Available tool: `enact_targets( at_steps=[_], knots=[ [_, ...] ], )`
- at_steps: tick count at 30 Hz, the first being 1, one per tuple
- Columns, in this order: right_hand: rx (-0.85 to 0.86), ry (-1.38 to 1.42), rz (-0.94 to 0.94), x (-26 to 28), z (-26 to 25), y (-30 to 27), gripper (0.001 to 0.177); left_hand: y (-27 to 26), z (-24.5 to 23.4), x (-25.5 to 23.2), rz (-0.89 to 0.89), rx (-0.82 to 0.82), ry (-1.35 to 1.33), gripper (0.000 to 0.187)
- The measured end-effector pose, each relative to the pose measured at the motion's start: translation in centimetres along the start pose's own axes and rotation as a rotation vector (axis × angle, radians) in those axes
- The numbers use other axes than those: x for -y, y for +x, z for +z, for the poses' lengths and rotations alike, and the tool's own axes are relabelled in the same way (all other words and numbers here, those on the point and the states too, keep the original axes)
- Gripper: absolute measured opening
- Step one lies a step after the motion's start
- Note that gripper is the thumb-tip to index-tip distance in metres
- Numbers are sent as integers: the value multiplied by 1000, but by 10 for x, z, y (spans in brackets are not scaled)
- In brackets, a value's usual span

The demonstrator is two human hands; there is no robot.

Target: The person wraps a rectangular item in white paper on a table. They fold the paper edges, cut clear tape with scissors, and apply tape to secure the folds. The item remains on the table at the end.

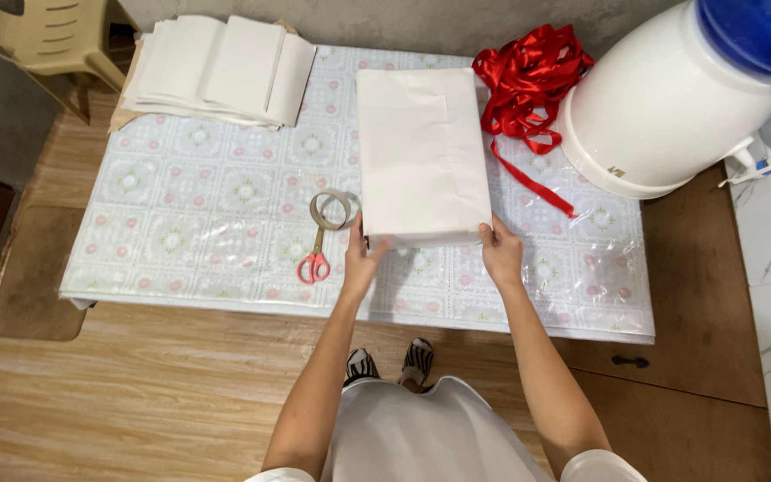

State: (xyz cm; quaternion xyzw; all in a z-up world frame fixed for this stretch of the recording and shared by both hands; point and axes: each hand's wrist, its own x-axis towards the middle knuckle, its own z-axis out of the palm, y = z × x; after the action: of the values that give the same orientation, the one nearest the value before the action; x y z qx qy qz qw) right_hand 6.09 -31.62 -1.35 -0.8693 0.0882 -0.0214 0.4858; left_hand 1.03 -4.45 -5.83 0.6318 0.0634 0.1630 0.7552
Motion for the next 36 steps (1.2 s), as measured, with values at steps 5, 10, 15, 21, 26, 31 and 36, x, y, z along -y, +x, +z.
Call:
enact_targets(
  at_steps=[5,10,15,21,26,31,36],
  knots=[
    [23,-52,24,17,-6,-7,41,-34,-3,-29,-102,-177,292,57],
    [1,-45,9,22,-6,-14,41,-41,0,-24,109,-270,342,56],
    [16,-120,69,13,-6,-10,41,-34,-2,-4,46,-303,304,38],
    [183,-102,49,-21,-16,21,40,-20,-34,-2,22,-119,248,57],
    [253,309,133,-71,-17,43,46,-20,-12,-6,-11,-76,228,88],
    [241,320,166,-94,-6,48,54,-26,4,2,-110,-120,100,83],
    [226,376,99,-73,3,50,59,-19,-4,15,-366,-278,-279,62]
  ],
)
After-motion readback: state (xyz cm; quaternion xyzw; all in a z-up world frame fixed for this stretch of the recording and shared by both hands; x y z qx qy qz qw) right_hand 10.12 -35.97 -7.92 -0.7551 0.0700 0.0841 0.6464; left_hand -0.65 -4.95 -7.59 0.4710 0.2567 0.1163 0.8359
